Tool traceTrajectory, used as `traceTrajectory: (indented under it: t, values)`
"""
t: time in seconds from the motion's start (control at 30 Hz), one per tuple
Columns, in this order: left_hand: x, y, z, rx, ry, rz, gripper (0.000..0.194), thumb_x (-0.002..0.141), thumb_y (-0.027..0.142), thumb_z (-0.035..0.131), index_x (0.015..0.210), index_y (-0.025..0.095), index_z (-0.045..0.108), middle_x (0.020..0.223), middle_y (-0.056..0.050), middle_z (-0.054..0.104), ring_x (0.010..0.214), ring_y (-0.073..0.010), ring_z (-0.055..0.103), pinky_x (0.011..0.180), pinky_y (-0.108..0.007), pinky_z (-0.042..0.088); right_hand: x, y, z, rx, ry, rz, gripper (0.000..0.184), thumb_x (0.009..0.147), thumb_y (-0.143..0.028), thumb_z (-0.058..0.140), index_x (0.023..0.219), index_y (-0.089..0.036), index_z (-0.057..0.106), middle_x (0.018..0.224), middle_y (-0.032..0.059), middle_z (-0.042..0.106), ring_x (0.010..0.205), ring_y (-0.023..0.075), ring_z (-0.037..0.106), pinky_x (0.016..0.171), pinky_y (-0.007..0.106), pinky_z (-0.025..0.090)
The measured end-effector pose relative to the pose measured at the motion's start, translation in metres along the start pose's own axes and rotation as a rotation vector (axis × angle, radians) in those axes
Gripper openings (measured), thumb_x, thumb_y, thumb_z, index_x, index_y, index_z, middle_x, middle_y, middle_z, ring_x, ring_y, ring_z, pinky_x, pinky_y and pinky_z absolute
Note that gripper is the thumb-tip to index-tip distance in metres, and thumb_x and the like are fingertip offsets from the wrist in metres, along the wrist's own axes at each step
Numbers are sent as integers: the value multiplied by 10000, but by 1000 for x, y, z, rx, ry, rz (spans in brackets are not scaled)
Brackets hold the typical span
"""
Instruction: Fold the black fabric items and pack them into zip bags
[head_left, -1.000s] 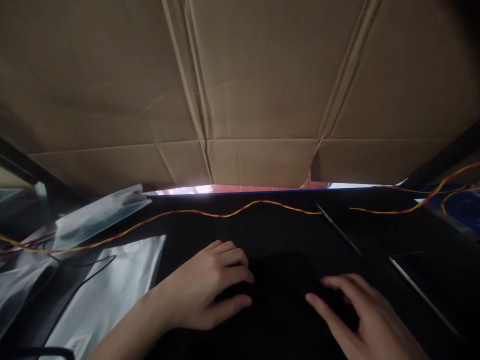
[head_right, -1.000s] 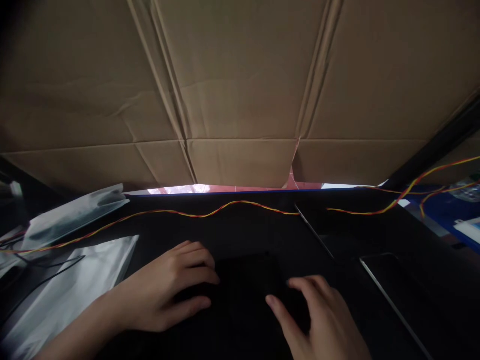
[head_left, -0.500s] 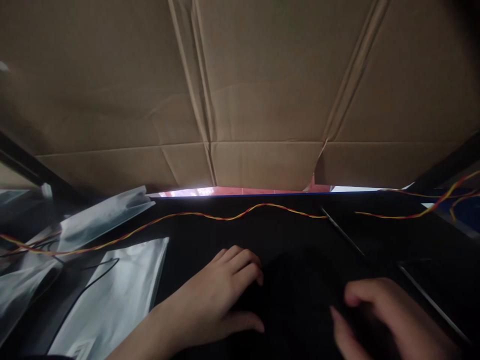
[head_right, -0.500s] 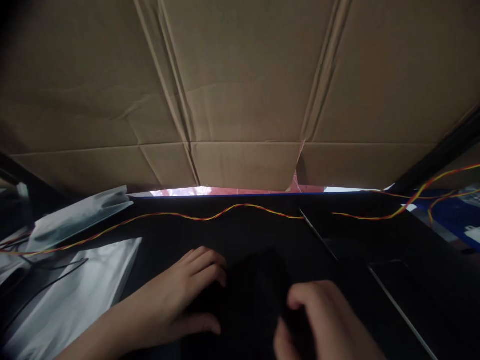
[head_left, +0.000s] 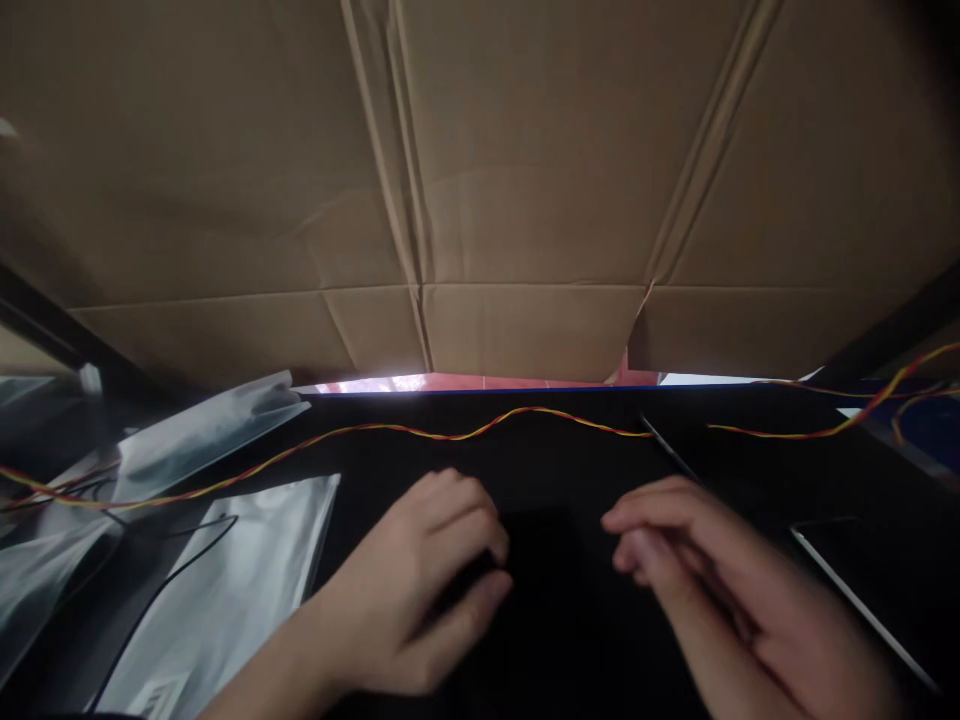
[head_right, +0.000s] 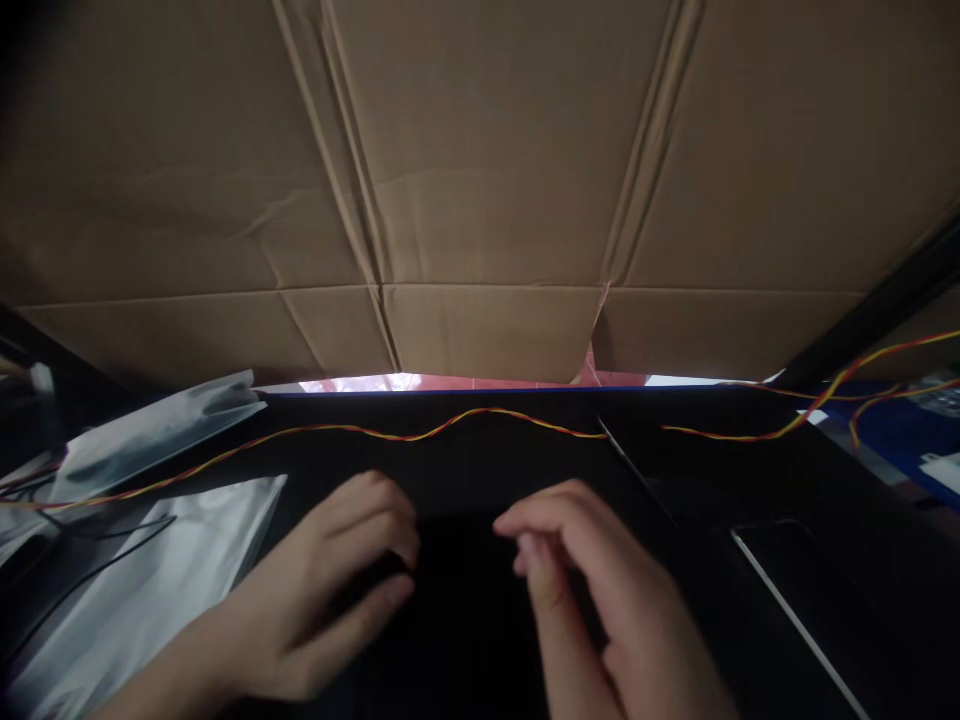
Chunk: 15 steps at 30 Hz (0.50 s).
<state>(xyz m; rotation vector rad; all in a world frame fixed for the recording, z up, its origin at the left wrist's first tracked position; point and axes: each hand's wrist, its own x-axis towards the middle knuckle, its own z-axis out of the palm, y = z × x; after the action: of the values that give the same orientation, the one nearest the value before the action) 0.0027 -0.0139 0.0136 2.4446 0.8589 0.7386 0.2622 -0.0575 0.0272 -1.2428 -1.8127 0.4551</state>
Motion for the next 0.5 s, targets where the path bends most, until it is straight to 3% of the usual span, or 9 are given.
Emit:
traceTrajectory:
  t: [0.07,0.13,0.17,0.23,0.37,0.5]
  values:
    - [-1,7,10,65,-126,30,332,1042,361,596,1339,215,630,1370,-118,701,1287,-307,638,1107,-460,525,16,3,-14,-54,82,-11,137,1059,-277,573,1049,-299,708,971,26,747,837,210,750,689,271,611]
    - [-3,10,20,146,-261,42,700,1078,525,578,1666,209,369,1713,-147,456,1581,-357,424,1318,-558,338,31,6,-11,-58,76,-70,141,1061,-239,563,1046,-296,691,1029,20,734,926,206,736,786,287,599]
    - [-5,10,24,182,-320,41,819,1084,584,552,1733,206,225,1781,-153,331,1644,-364,322,1356,-594,250,37,10,-5,-40,39,-113,160,1061,-204,547,1053,-289,682,1052,19,724,967,200,724,835,296,587]
    - [-8,5,32,209,-402,18,910,1082,649,514,1757,196,104,1801,-169,222,1672,-373,243,1364,-635,188,44,20,14,24,-67,-218,211,1049,-120,511,1046,-263,666,1029,16,701,970,179,704,881,307,567]
    - [-11,-5,43,192,-389,9,887,1079,673,496,1747,177,188,1780,-185,262,1662,-376,264,1367,-624,198,37,42,51,157,-226,-199,251,1018,-52,483,1035,-231,659,991,23,683,940,175,686,862,331,568]
    - [0,1,28,190,-348,82,863,1052,704,523,1700,170,326,1734,-179,414,1621,-374,375,1358,-610,237,30,50,59,213,-192,-179,228,1015,-66,492,1006,-233,646,971,31,675,911,188,677,830,352,569]
